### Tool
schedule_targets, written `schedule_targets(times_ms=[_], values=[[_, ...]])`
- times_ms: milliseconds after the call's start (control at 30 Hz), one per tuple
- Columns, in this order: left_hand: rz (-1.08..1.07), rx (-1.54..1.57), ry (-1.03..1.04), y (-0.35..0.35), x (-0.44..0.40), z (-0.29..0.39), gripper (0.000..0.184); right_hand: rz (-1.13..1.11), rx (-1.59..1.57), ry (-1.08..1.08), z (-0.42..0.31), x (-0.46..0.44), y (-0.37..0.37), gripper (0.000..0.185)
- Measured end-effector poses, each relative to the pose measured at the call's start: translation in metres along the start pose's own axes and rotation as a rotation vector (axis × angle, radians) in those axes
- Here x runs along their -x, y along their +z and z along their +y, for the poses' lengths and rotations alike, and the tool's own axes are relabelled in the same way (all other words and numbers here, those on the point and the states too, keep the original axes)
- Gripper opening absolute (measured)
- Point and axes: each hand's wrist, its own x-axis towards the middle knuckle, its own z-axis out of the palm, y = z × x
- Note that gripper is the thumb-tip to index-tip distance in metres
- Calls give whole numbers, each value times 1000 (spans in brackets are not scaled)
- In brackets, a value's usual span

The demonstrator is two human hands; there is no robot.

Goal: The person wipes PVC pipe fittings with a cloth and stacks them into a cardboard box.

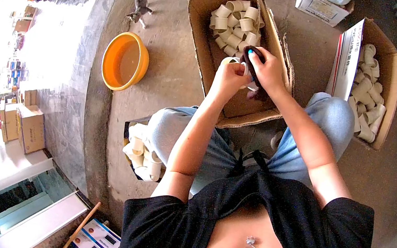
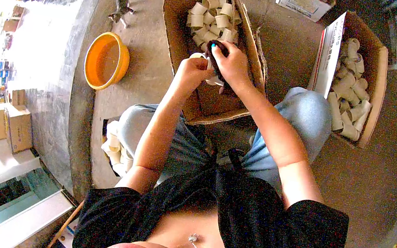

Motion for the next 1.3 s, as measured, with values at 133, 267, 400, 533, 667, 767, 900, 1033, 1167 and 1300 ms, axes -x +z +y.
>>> schedule_targets(times_ms=[133, 267, 400, 533, 667, 767, 900, 1033, 1167, 1300], values=[[101, 75, 102, 2, 2, -10, 16, -40, -52, -127, 0, -1, 3, 27], [223, 407, -2, -3, 0, -10, 13, -269, 135, -304, -35, 2, -12, 28], [350, 622, 40, -2, 0, -8, 21, -203, 158, -497, -34, 15, -1, 35], [405, 620, 93, 2, 0, -4, 25, -125, 196, -540, -40, 28, 0, 39], [407, 306, 313, 7, 3, 2, 20, -69, 133, -487, -45, 18, -8, 39], [346, 66, 553, 7, 3, 8, 16, -27, 82, -385, -44, 5, -14, 26], [320, -119, 735, 10, 11, 11, 14, -275, 37, 20, -32, -18, -28, 33], [253, -188, 611, 13, 15, 9, 15, -363, 55, 104, -10, -26, -29, 37], [325, 32, 407, 20, 10, 0, 17, -156, 172, -62, -39, -8, -27, 27], [312, 570, 175, 19, 5, 0, 12, -65, 278, -402, -45, 18, -12, 24]])
